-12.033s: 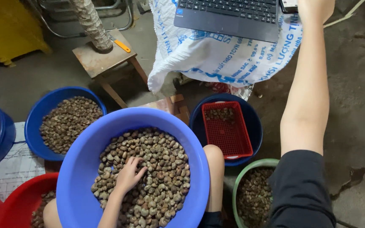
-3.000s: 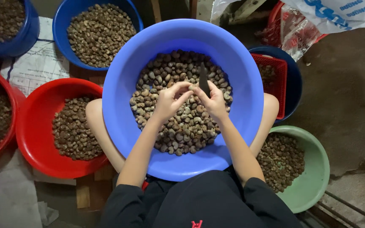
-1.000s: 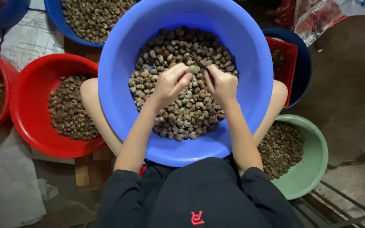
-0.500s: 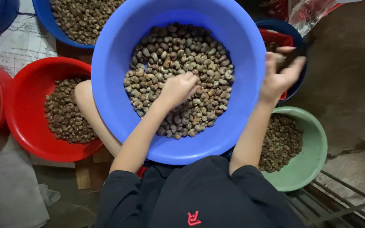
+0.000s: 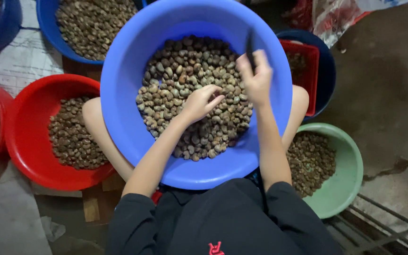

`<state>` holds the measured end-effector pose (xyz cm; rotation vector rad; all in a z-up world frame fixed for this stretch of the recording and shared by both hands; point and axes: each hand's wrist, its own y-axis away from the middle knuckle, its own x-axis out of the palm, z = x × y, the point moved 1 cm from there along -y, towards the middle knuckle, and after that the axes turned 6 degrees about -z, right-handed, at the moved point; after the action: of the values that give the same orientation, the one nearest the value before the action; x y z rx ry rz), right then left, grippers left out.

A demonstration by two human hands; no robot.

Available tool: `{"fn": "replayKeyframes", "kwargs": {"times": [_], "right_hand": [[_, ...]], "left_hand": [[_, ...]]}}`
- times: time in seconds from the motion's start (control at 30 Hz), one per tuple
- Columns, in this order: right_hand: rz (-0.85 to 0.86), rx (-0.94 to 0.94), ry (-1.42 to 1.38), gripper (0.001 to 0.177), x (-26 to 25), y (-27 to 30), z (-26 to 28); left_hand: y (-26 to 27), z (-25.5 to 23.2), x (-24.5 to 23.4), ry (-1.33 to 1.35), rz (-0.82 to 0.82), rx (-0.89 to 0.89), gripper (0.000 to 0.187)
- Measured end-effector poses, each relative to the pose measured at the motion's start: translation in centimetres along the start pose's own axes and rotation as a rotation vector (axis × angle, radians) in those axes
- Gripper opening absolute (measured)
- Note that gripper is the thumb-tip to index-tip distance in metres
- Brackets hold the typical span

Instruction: Sorting and cleaning nuts manually using a small tool

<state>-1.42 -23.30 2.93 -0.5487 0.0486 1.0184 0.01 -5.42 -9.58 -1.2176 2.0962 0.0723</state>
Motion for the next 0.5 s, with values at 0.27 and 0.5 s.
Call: {"fn": "replayKeyframes", "kwargs": {"times": [0.27,0.5], "right_hand": [[0.298,0.672,-0.617,0.011,3.7,4.3,-2.3],[0.128,0.715,-0.825,0.016,4.9,5.5,-3.5]], "left_hand": [[-0.2,-1.9,-5.2,0.382,-0.274,-0.119,0.032],[-0.6,-3.7,-4.6,0.474,-0.471,-0.116,0.030]]}}
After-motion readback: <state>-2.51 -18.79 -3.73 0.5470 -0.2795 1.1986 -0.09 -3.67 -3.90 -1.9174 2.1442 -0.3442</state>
